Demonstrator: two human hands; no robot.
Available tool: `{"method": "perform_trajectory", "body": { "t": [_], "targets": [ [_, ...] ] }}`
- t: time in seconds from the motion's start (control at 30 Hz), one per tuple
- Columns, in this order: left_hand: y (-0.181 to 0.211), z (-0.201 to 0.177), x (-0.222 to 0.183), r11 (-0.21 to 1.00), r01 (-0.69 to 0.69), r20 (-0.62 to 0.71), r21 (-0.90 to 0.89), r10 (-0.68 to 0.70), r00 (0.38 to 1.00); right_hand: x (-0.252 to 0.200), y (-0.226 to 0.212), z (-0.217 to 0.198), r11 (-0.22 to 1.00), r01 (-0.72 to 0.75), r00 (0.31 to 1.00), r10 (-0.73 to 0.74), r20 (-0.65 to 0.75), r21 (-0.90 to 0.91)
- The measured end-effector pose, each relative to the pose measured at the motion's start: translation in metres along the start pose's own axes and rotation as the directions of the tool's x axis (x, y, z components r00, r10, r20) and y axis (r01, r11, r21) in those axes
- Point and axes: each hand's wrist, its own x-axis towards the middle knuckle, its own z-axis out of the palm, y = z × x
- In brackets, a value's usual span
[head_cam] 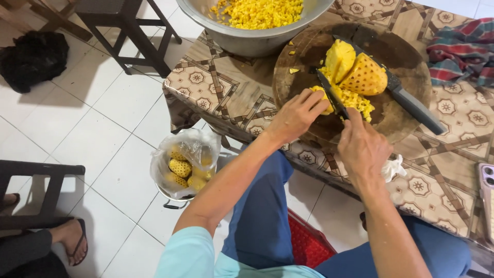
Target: Dicing a pineapple on a wooden cutting board using a knife in a food preparation area.
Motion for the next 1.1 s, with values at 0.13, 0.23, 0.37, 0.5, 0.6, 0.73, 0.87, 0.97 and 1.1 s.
{"method": "perform_trajectory", "body": {
  "t": [0.13,0.23,0.37,0.5,0.6,0.73,0.87,0.97,1.1],
  "targets": [
    [-0.007,-0.016,-0.001,0.928,0.204,0.213,-0.310,-0.141,0.967,0.003,0.003,0.005,0.999,-0.004,1.000,0.004,-0.004,-0.046],
    [-0.008,-0.030,0.002,0.824,0.376,0.342,-0.424,-0.239,0.909,0.005,0.002,0.004,0.999,-0.025,1.000,0.024,-0.008,-0.031],
    [-0.008,-0.032,0.005,0.690,0.528,0.418,-0.495,-0.344,0.841,0.010,0.010,0.014,0.999,-0.040,0.999,0.039,-0.037,-0.025],
    [-0.009,-0.015,0.002,0.653,0.567,0.470,-0.503,-0.344,0.813,0.019,0.022,0.021,1.000,-0.024,0.999,0.024,-0.040,-0.006],
    [-0.007,-0.009,0.001,0.664,0.563,0.456,-0.492,-0.355,0.816,0.019,0.022,0.012,0.999,-0.035,0.999,0.035,-0.002,0.015],
    [-0.010,-0.018,0.010,0.615,0.608,0.513,-0.502,-0.354,0.782,0.013,0.019,-0.016,0.991,-0.003,1.000,0.004,-0.008,0.132],
    [-0.018,-0.015,0.012,0.648,0.624,0.607,-0.436,-0.300,0.736,-0.002,0.019,-0.028,0.989,0.022,1.000,-0.022,-0.001,0.146],
    [-0.016,-0.018,0.018,0.690,0.598,0.628,-0.408,-0.264,0.732,-0.012,0.010,-0.030,0.986,0.025,1.000,-0.023,-0.017,0.163],
    [-0.002,-0.006,0.009,0.766,0.528,0.496,-0.368,-0.319,0.808,-0.018,-0.010,-0.049,0.979,-0.150,0.983,0.132,0.130,0.140]
  ]
}}
